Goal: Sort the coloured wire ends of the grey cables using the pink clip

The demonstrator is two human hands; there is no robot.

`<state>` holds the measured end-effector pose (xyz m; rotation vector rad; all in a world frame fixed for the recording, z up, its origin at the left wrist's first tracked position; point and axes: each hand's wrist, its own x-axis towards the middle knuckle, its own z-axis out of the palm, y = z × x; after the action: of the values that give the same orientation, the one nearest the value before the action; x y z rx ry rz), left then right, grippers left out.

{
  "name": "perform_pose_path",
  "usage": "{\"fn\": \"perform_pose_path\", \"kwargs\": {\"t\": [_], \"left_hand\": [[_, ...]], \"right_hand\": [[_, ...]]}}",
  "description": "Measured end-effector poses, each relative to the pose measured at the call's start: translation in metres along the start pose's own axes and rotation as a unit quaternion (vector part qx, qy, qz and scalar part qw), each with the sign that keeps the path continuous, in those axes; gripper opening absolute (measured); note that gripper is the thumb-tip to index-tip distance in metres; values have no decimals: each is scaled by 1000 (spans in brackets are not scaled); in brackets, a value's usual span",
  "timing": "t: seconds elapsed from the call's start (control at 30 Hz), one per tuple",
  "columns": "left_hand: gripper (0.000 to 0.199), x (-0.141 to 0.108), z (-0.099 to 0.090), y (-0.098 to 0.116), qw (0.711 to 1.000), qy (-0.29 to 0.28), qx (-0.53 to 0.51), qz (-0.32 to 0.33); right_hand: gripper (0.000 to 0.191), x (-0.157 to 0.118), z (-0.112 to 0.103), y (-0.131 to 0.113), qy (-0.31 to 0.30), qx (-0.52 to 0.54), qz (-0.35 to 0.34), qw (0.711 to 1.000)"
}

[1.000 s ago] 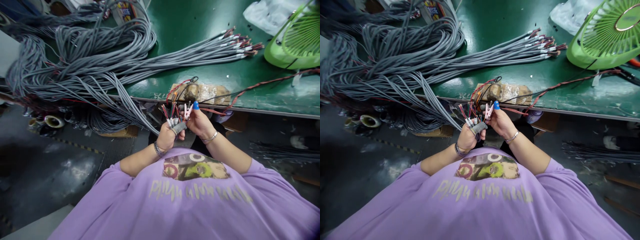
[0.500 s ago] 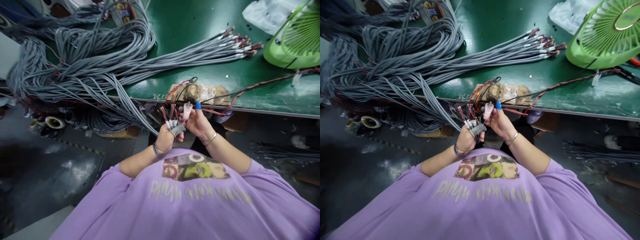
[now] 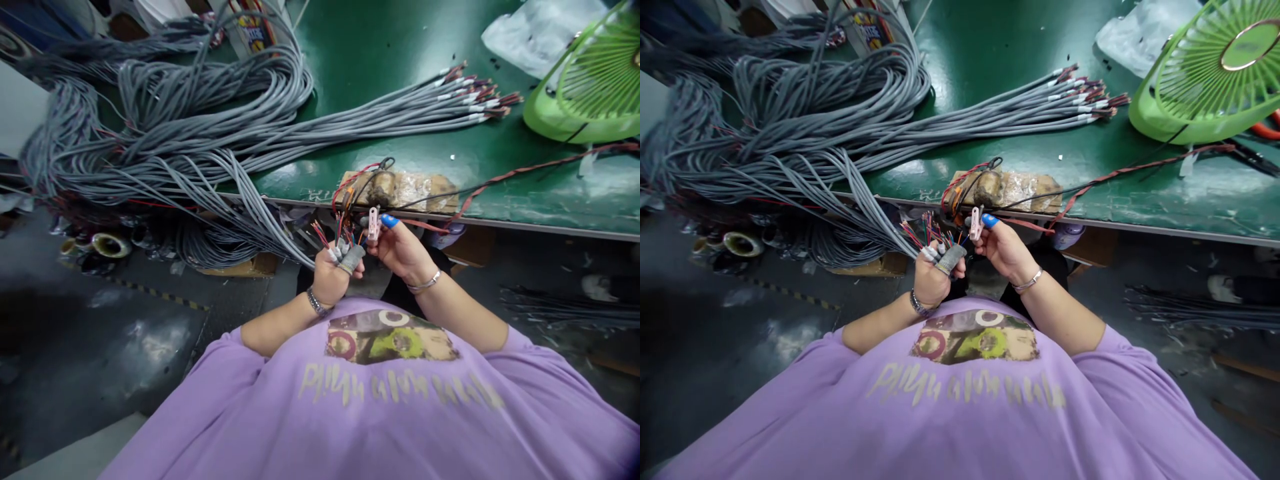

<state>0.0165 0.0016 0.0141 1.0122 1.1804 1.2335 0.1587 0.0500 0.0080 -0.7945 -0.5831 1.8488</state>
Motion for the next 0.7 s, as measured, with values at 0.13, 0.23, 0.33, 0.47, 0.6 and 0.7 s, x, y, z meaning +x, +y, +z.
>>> {"fn": "perform_pose_path", "kwargs": {"t": [0.13,0.23,0.33,0.47,0.6,0.7], "left_hand": [[43,0,3,2,1000,9,13,11],[42,1,3,2,1000,6,13,10],[40,2,4,0,1000,-2,17,11],[38,3,3,-2,1000,-1,19,17],[37,3,3,-6,1000,-13,20,14],[38,2,2,-8,999,-19,36,2]], "right_hand": [[49,2,-2,5,92,-123,-147,977],[56,5,-2,7,102,-151,-159,970],[60,9,2,7,46,-68,-48,995],[56,12,8,4,49,30,7,998],[52,15,8,5,44,48,-14,998],[52,17,5,8,28,36,-26,999]]}}
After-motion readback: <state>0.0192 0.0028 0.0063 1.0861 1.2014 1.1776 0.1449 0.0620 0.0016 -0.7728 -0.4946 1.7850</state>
